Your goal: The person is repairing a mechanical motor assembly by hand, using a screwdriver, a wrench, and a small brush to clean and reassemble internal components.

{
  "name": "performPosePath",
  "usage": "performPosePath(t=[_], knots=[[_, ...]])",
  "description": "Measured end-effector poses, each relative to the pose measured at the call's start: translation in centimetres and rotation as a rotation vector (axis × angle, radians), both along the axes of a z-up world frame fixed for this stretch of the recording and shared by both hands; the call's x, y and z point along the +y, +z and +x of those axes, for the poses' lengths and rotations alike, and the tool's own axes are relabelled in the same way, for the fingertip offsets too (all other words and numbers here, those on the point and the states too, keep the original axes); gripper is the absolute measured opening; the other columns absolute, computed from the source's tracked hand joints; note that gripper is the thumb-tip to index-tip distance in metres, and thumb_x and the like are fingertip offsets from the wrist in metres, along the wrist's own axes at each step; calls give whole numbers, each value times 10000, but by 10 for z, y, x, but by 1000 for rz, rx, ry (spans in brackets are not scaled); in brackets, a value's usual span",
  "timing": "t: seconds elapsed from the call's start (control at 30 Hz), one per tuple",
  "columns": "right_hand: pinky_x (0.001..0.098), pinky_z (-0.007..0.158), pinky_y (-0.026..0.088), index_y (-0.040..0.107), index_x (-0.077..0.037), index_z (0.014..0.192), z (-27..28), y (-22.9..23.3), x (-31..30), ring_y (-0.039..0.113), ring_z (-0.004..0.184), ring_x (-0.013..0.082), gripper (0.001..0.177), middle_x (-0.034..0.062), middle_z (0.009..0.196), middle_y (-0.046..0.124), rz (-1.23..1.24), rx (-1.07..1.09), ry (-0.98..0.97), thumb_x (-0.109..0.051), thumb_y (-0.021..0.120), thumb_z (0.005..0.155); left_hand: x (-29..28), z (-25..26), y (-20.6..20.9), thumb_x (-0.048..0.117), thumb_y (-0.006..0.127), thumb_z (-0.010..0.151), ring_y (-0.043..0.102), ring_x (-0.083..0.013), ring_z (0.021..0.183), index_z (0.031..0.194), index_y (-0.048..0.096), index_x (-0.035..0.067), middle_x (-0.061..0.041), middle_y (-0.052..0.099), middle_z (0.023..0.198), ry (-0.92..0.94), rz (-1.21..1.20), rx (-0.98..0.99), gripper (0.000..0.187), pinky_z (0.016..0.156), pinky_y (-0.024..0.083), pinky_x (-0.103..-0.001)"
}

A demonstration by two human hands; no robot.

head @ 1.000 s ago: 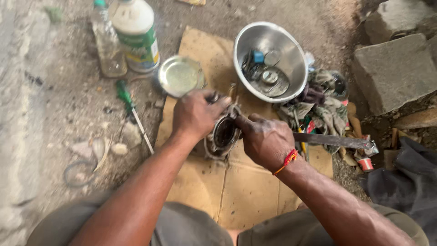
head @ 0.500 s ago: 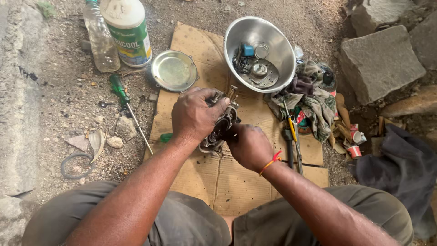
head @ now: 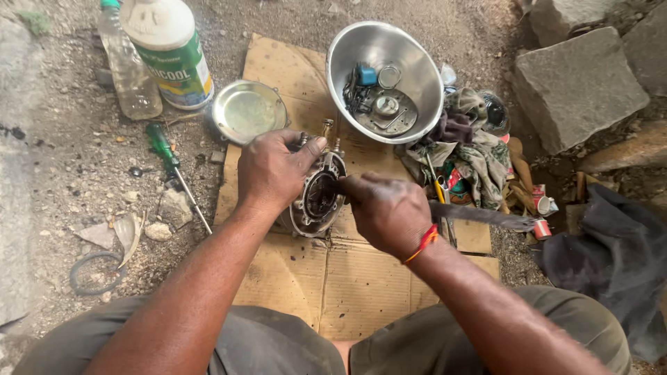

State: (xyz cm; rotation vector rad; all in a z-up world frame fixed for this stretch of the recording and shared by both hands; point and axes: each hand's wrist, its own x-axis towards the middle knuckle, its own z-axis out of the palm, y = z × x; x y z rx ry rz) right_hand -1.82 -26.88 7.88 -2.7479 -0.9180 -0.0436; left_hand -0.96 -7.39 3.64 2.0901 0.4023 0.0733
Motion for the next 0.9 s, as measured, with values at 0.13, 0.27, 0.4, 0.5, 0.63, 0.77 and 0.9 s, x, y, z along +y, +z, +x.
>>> performPosePath(t=[0.13, 0.27, 0.4, 0.5, 0.63, 0.77, 0.9], knots=[[453, 643, 539, 748, -180, 1162, -10, -9, 1, 687, 709, 308, 293, 61, 832, 687, -92, -199, 118, -130, 600, 914, 4, -1, -1, 495, 721, 896, 741, -210, 687, 907, 797, 115, -52, 773, 747, -16, -6, -65, 388, 668, 561, -388], [466, 632, 534, 747, -182, 1150, -20, -16, 5, 694, 727, 310, 299, 76, 855, 698, -141, -83, 60, -139, 591, 898, -3, -6, -6, 486, 741, 891, 722, -255, 705, 858, 791, 106, -70, 751, 749, -35, 41, -179, 384, 663, 546, -420], [495, 718, 551, 772, -239, 1075, -20, -21, 15, 710, 841, 346, 245, 94, 912, 756, -105, 216, -232, -207, 599, 905, -10, -16, -4, 478, 765, 866, 713, -289, 729, 870, 792, 93, -99, 744, 796, 6, 100, -291, 386, 634, 538, -435], [503, 766, 559, 742, -200, 1078, -22, -20, 11, 721, 860, 359, 225, 108, 927, 774, -22, 181, -152, -203, 612, 894, -7, -15, -5, 498, 757, 880, 706, -264, 712, 917, 784, 103, -79, 751, 811, 41, 90, -257, 398, 614, 543, -422], [509, 680, 547, 769, -247, 1072, -28, -15, -4, 709, 839, 383, 215, 129, 906, 759, -64, 230, -238, -264, 694, 872, 1, -9, -17, 560, 724, 874, 704, -171, 666, 936, 790, 129, -24, 767, 770, 107, -29, 14, 440, 629, 552, -372], [465, 658, 561, 746, -219, 1058, -17, -14, 2, 731, 806, 338, 142, 97, 903, 765, 159, 61, -173, -256, 665, 948, 6, -7, -24, 548, 716, 853, 710, -165, 652, 936, 799, 135, -1, 776, 771, 139, -137, 68, 429, 635, 562, -345], [467, 634, 551, 755, -204, 1112, -26, -17, 10, 717, 739, 332, 232, 108, 877, 741, 120, 47, -71, -159, 598, 948, 6, -6, -30, 557, 743, 878, 710, -166, 690, 893, 787, 105, -33, 758, 749, 133, -22, -8, 455, 632, 544, -349]])
